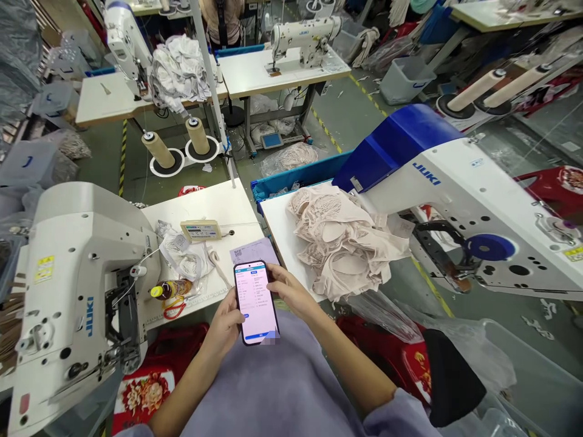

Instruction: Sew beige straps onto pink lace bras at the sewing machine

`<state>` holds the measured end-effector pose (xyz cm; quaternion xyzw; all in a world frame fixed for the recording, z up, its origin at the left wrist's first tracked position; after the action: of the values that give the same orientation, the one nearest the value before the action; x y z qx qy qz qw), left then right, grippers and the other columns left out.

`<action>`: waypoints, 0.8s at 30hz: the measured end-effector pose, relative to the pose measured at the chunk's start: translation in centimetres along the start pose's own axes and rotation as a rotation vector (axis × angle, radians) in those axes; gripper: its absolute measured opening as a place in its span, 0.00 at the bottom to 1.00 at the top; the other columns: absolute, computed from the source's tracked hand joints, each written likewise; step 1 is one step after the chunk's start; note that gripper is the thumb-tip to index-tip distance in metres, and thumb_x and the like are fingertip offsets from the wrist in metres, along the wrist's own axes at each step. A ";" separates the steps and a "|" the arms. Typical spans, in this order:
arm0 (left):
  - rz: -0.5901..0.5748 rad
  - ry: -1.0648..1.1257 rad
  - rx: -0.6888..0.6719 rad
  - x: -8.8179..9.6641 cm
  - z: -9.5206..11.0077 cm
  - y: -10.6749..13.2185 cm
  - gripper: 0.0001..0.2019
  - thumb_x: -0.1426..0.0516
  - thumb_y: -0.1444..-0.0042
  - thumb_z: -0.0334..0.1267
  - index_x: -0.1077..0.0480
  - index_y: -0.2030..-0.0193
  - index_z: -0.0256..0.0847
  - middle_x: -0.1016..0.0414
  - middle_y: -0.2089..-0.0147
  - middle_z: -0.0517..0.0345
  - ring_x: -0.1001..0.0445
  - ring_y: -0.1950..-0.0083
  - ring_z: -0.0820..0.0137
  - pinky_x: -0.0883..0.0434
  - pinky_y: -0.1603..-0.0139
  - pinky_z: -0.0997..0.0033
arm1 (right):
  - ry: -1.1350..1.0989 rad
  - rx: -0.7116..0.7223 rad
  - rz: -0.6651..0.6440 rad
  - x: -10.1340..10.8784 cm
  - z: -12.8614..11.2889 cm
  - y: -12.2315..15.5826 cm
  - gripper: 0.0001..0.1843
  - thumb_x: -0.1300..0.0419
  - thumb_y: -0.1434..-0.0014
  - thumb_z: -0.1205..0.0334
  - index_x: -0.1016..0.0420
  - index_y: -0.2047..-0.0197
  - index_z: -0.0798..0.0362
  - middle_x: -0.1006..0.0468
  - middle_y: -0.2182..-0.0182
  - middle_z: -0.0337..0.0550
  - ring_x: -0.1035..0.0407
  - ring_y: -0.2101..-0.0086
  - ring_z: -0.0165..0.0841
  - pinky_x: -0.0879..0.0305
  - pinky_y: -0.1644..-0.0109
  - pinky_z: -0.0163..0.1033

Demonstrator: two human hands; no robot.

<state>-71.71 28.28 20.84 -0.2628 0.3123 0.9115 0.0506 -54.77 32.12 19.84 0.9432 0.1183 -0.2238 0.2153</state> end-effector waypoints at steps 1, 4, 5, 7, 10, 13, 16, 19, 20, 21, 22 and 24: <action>-0.002 0.009 0.000 0.1 0.0 0.0 0.35 0.43 0.63 0.23 0.25 0.43 0.40 0.20 0.44 0.52 0.24 0.44 0.55 0.28 0.49 0.63 | -0.005 0.003 -0.004 -0.1 0.1 0.1 0.24 0.39 0.49 0.66 0.22 0.48 0.44 0.21 0.48 0.40 0.30 0.46 0.42 0.36 0.41 0.48; -0.024 0.022 -0.008 0.1 0.0 0.0 0.35 0.43 0.63 0.23 0.25 0.43 0.40 0.20 0.43 0.51 0.24 0.44 0.55 0.28 0.49 0.63 | -0.025 0.010 -0.014 -0.3 0.4 0.4 0.25 0.39 0.49 0.67 0.23 0.46 0.44 0.22 0.46 0.40 0.31 0.44 0.43 0.37 0.39 0.48; -0.026 0.020 -0.012 0.1 0.1 -0.1 0.35 0.43 0.63 0.23 0.26 0.43 0.40 0.20 0.44 0.51 0.24 0.44 0.55 0.28 0.49 0.63 | -0.028 0.008 -0.015 -0.3 0.6 0.5 0.26 0.39 0.49 0.67 0.24 0.45 0.44 0.22 0.45 0.40 0.32 0.44 0.43 0.37 0.39 0.48; -0.017 0.018 -0.011 0.1 0.1 0.0 0.35 0.43 0.64 0.23 0.26 0.43 0.39 0.20 0.44 0.51 0.24 0.43 0.55 0.28 0.48 0.63 | -0.022 -0.002 -0.021 -0.2 0.9 0.9 0.29 0.39 0.49 0.68 0.26 0.43 0.44 0.24 0.43 0.41 0.33 0.42 0.44 0.38 0.38 0.49; 0.010 0.030 0.004 0.0 0.1 0.0 0.34 0.42 0.64 0.23 0.25 0.44 0.40 0.20 0.43 0.52 0.26 0.41 0.54 0.28 0.46 0.63 | 0.001 -0.016 -0.051 -0.3 1.3 1.7 0.34 0.40 0.48 0.69 0.31 0.37 0.44 0.27 0.39 0.42 0.35 0.40 0.44 0.40 0.35 0.51; 0.020 0.027 0.016 0.1 0.1 -0.1 0.33 0.42 0.64 0.24 0.25 0.45 0.39 0.20 0.44 0.51 0.25 0.41 0.53 0.27 0.47 0.62 | 0.011 -0.030 -0.079 -0.4 1.8 2.7 0.39 0.38 0.49 0.70 0.37 0.34 0.45 0.30 0.36 0.43 0.38 0.37 0.44 0.43 0.33 0.52; 0.009 0.025 0.011 0.2 0.0 -0.1 0.34 0.42 0.64 0.24 0.26 0.44 0.40 0.20 0.45 0.51 0.24 0.43 0.54 0.27 0.47 0.61 | 0.020 -0.064 -0.111 -0.7 2.6 3.9 0.43 0.38 0.49 0.69 0.42 0.31 0.44 0.31 0.36 0.42 0.39 0.36 0.44 0.43 0.33 0.52; 0.016 0.043 -0.018 0.4 0.0 -0.1 0.34 0.42 0.63 0.24 0.25 0.43 0.40 0.20 0.44 0.53 0.25 0.42 0.56 0.27 0.47 0.63 | 0.047 -0.070 -0.111 -1.0 3.2 4.9 0.45 0.37 0.49 0.68 0.45 0.30 0.40 0.31 0.37 0.42 0.38 0.37 0.46 0.41 0.34 0.53; 0.023 0.046 -0.024 0.4 0.0 -0.1 0.34 0.42 0.63 0.24 0.25 0.43 0.40 0.20 0.44 0.53 0.25 0.42 0.57 0.27 0.47 0.64 | 0.063 -0.065 -0.101 -1.1 3.4 5.1 0.47 0.36 0.49 0.68 0.46 0.29 0.40 0.31 0.37 0.43 0.37 0.37 0.47 0.39 0.36 0.52; 0.030 0.047 -0.027 0.4 0.1 -0.1 0.33 0.42 0.62 0.24 0.25 0.44 0.40 0.20 0.45 0.53 0.25 0.42 0.57 0.27 0.48 0.65 | 0.076 -0.068 -0.092 -1.1 3.5 5.4 0.48 0.36 0.50 0.68 0.48 0.28 0.39 0.31 0.37 0.44 0.36 0.39 0.47 0.37 0.38 0.51; 0.034 0.046 -0.029 0.3 0.1 0.0 0.33 0.42 0.62 0.25 0.25 0.44 0.40 0.20 0.45 0.53 0.25 0.42 0.57 0.27 0.48 0.66 | 0.084 -0.078 -0.086 -1.2 3.7 5.5 0.50 0.35 0.50 0.68 0.50 0.28 0.39 0.31 0.37 0.45 0.34 0.41 0.47 0.34 0.42 0.50; 0.037 0.044 -0.031 0.2 0.2 0.0 0.32 0.41 0.62 0.25 0.25 0.45 0.40 0.19 0.44 0.53 0.25 0.42 0.57 0.27 0.48 0.66 | 0.084 -0.106 -0.085 -1.4 3.8 5.7 0.52 0.35 0.49 0.67 0.54 0.26 0.38 0.32 0.38 0.47 0.30 0.47 0.45 0.29 0.52 0.46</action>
<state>-72.02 28.34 20.86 -0.2775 0.3041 0.9110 0.0228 -55.54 25.14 19.41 0.9332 0.1787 -0.1864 0.2500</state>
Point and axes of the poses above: each hand's wrist, its own y-axis away from the middle knuckle, its own x-axis out of the back of the hand, z = x × y, the point moved 3 cm from there along -y, towards the middle knuckle
